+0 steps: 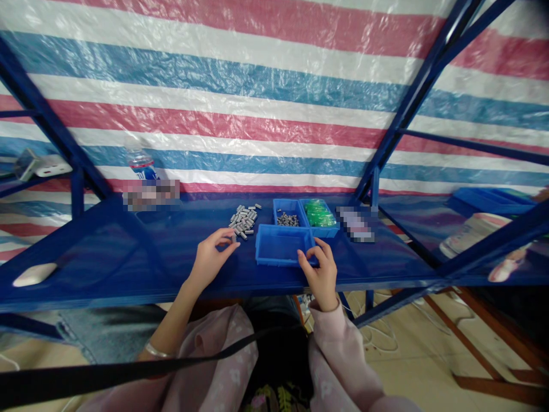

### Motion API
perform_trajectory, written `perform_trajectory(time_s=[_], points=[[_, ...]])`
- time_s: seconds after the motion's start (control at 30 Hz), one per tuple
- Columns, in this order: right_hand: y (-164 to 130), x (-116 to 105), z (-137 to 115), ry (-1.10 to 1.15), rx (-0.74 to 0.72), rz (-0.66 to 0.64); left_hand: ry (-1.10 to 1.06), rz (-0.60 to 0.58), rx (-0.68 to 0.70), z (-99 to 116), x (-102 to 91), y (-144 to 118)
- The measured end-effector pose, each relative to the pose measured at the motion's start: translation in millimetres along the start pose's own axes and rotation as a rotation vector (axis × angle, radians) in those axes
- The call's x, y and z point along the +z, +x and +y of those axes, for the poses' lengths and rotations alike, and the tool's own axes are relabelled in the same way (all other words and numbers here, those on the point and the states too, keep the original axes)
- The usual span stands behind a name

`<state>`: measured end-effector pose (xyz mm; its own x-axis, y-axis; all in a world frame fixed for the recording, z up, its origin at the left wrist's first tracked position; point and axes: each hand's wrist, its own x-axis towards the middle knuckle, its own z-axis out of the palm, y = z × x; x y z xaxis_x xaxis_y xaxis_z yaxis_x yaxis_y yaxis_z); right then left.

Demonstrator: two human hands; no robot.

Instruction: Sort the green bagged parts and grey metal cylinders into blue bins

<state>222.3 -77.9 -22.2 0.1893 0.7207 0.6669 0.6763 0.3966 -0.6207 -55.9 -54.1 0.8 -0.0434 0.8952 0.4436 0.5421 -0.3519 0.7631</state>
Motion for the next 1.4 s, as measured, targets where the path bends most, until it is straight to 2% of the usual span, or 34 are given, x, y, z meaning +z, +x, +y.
perform_trajectory(time_s=[0.1,0.17,0.23,0.27,0.33,0.47,0.8,1.0,1.17,1.4], points=[[0.6,-0.6,0.1,0.014,-0.004,-0.007,-0.124,-0.029,0.037,33.1,5.3,14.1],[0.7,-1.2,0.7,0.027,-0.014,-0.021,-0.123,-0.182,0.098,56.6,14.8,23.1],[0.7,-2.0,1.5,0.039,-0.03,-0.036,-0.085,-0.419,0.195,74.8,28.9,30.5],[0.7,-2.4,1.8,0.044,-0.036,-0.043,-0.064,-0.531,0.238,80.7,37.2,33.6],[0.7,-3.0,2.3,0.047,-0.04,-0.055,-0.037,-0.678,0.275,86.2,53.8,39.0],[0.8,-3.3,3.0,0.046,-0.034,-0.067,0.016,-0.843,0.252,83.8,77.0,46.5],[1.1,-3.6,3.9,0.038,-0.05,-0.085,0.013,-0.999,0.353,83.1,89.9,53.0],[2.2,-3.2,3.9,0.046,-0.054,-0.073,-0.008,-0.96,0.28,80.8,92.8,52.6],[2.3,-3.0,4.3,0.059,-0.055,-0.074,0.091,-0.88,0.217,83.2,97.2,53.2],[1.8,-2.1,6.3,0.098,-0.069,-0.052,0.085,-0.913,0.237,89.9,104.0,50.4]])
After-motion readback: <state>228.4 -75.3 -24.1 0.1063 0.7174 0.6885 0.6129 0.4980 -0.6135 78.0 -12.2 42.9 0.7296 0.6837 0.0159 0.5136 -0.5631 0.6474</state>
